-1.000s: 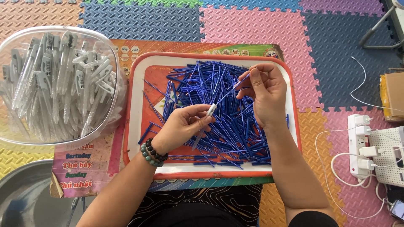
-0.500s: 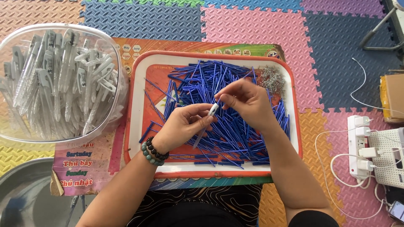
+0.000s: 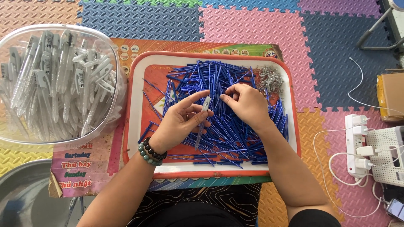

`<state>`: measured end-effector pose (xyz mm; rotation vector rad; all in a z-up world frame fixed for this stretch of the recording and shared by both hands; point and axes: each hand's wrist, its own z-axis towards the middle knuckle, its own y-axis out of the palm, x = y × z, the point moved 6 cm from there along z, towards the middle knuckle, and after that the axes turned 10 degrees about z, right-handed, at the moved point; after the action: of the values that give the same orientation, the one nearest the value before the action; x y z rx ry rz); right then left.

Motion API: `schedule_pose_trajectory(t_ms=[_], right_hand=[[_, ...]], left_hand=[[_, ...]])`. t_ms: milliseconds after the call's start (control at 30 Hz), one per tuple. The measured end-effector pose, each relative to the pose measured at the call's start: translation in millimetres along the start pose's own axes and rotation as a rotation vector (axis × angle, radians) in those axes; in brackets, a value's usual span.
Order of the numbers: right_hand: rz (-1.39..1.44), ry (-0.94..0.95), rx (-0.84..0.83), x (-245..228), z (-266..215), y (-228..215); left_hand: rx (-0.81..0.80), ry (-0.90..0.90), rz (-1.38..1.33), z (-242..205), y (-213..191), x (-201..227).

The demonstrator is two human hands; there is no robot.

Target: Assembling pens by manually inserting ink refills into pen barrels.

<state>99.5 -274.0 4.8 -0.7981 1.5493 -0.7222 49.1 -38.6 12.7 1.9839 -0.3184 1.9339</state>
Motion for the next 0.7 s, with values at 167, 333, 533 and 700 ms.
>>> schedule_pose_trajectory(t_ms=[167,333,533,700], right_hand=[[0.335,-0.029,0.037,4.7,1.7,-7.9],[0.949,-0.203,0.08,-26.7,-9.5,-25.6],[1.142,-0.322,0.121,-41.9,-21.9,-27.3],[1.119,-0.367,0.108,-41.7,-21.1,-26.9]], left_hand=[[0.004,-0.044,0.041,-0.9,0.9,-3.8],[-0.035,-0.068,0.078,0.1,3.0,-9.5],[-0.053,-0.07,0.143,-1.3,4.4,-9.9],[-0.053,-0.06,0.186,-0.5,3.8,-7.9]])
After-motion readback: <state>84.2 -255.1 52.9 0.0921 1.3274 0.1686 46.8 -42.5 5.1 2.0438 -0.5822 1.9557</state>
